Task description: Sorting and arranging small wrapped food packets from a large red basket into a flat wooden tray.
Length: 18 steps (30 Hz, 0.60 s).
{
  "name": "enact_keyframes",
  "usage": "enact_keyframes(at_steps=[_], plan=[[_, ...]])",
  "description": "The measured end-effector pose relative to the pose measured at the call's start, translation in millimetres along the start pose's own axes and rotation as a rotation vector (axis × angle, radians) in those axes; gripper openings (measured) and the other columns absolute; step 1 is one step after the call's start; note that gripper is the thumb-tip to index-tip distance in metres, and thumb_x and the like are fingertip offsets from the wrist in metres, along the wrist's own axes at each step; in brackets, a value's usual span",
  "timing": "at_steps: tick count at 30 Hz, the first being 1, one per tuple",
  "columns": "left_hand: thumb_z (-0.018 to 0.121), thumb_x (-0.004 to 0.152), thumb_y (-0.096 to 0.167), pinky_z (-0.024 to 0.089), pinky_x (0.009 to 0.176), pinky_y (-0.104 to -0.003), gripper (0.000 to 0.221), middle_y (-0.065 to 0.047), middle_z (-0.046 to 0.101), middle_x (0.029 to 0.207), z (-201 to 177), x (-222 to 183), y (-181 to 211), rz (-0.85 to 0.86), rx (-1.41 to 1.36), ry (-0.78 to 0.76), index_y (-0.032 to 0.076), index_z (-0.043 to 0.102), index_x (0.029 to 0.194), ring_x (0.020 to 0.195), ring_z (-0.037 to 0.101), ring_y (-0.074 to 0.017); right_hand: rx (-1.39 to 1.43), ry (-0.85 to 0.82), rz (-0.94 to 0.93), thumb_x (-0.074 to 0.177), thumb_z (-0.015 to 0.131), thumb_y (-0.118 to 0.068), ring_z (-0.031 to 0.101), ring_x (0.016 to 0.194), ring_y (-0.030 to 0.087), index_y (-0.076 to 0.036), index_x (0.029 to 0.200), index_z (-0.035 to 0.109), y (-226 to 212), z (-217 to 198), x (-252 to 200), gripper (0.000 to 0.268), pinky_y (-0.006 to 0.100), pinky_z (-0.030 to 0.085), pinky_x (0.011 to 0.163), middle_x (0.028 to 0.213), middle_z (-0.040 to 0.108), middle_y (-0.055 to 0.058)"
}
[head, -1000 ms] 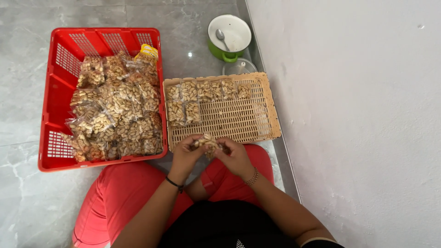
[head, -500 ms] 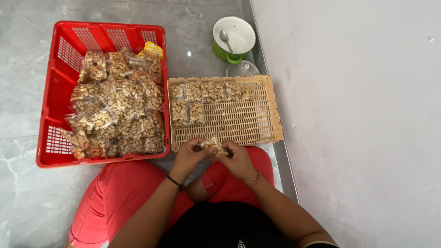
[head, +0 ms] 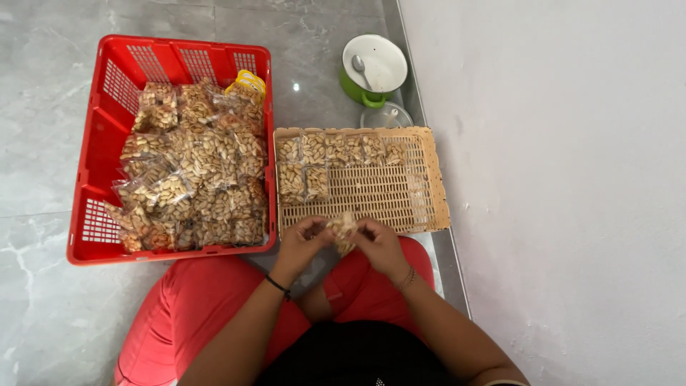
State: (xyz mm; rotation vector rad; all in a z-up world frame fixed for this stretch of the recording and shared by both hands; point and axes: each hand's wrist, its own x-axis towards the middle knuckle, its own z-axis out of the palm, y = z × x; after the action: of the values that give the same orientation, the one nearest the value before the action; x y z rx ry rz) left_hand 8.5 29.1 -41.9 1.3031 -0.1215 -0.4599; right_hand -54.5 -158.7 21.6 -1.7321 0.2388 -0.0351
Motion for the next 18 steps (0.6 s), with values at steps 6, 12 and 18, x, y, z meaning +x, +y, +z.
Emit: enact_keyframes(at_steps=[6, 12, 18], plan=[[0.081, 0.088, 0.012, 0.060, 0.069, -0.031, 0.024, -0.014, 0.074, 0.095, -10, 0, 29, 0.031, 0.170, 0.018, 0.003, 0.077, 0.110, 0.087, 0.069, -0.0201, 0.200, 0.151, 0.180, 0.094, 0.070, -0.014, 0.065, 0.072, 0.019, 0.000, 0.124, 0.046, -24, -1, 43, 0.041, 0.029, 0.059, 0.058, 0.090, 0.061, 0.015], [0.079, 0.089, 0.010, 0.062, 0.073, -0.037, 0.023, -0.019, 0.076, 0.097, -11, 5, 17, -0.013, 0.207, -0.050, 0.002, 0.078, 0.110, 0.090, 0.072, -0.0261, -0.017, 0.072, 0.193, 0.097, 0.070, -0.016, 0.073, 0.075, 0.021, 0.000, 0.116, 0.049, -6, 17, 94, 0.033, 0.030, 0.064, 0.055, 0.088, 0.069, 0.018], [0.080, 0.089, 0.012, 0.062, 0.078, -0.039, 0.025, -0.020, 0.076, 0.100, -14, 4, 14, -0.066, 0.166, -0.045, 0.000, 0.077, 0.111, 0.092, 0.071, -0.0263, -0.300, 0.096, 0.132, 0.095, 0.072, -0.025, 0.066, 0.049, 0.013, -0.009, 0.084, 0.062, 22, 39, 128, 0.022, 0.026, 0.051, 0.046, 0.063, 0.068, 0.006]])
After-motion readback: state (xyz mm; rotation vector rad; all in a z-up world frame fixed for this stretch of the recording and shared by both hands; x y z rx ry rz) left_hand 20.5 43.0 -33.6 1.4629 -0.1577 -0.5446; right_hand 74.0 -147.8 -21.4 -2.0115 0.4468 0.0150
